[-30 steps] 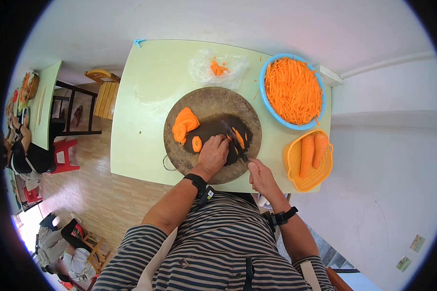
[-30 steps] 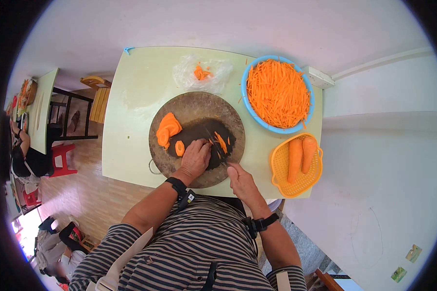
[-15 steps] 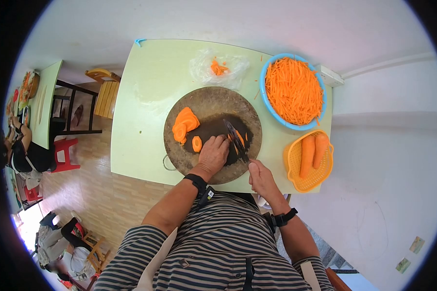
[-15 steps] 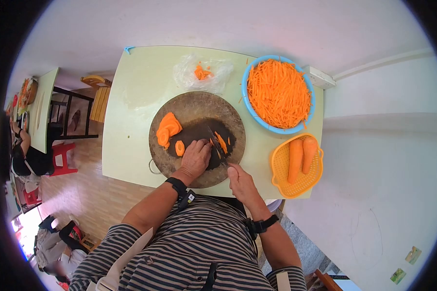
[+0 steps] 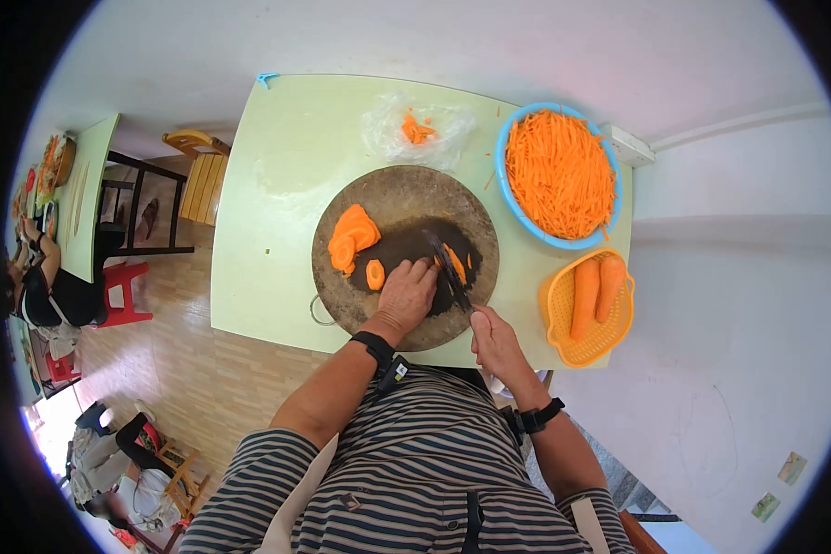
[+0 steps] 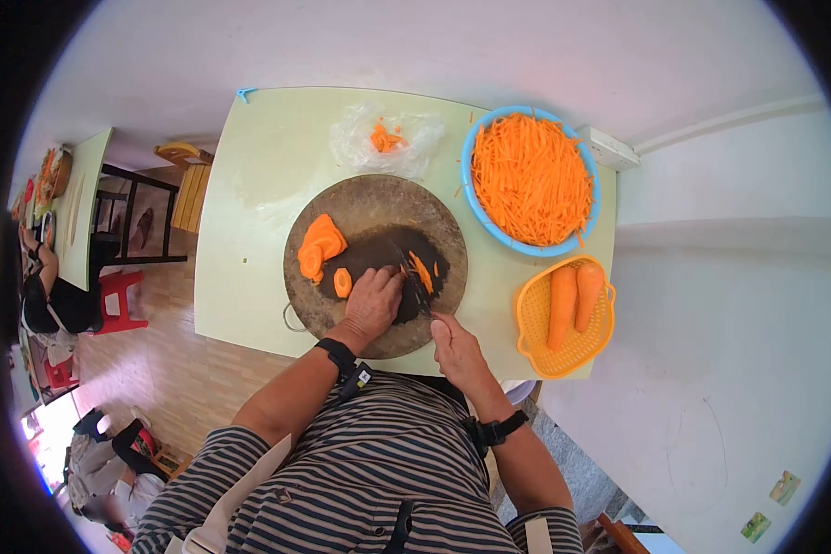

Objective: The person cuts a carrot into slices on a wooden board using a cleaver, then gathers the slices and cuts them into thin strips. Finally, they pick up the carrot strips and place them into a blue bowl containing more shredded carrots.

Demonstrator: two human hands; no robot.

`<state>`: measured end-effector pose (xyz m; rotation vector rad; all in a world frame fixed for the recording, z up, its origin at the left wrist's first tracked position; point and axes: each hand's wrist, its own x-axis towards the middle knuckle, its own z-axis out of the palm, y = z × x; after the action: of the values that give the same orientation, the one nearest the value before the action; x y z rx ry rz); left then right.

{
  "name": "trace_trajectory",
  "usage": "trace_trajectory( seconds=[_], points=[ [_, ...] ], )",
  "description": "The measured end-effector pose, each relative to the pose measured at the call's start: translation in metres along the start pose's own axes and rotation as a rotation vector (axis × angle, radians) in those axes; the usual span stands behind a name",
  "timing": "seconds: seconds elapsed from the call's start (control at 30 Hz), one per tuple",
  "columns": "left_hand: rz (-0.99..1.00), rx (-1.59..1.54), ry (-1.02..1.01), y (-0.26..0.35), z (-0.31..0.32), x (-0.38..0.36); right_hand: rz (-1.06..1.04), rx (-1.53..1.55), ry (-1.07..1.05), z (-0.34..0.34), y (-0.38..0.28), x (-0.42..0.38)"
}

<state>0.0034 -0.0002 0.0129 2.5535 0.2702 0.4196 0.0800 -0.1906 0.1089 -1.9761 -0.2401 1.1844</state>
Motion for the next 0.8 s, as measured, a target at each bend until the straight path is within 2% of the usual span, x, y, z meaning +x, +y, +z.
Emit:
trace_trajectory(
  seconds=[0.8],
  points=[
    [0.007,0.035,-0.027,-0.002,0.002,-0.001,0.033,0.012,-0.003,0.004,-0.017,0.007]
  ],
)
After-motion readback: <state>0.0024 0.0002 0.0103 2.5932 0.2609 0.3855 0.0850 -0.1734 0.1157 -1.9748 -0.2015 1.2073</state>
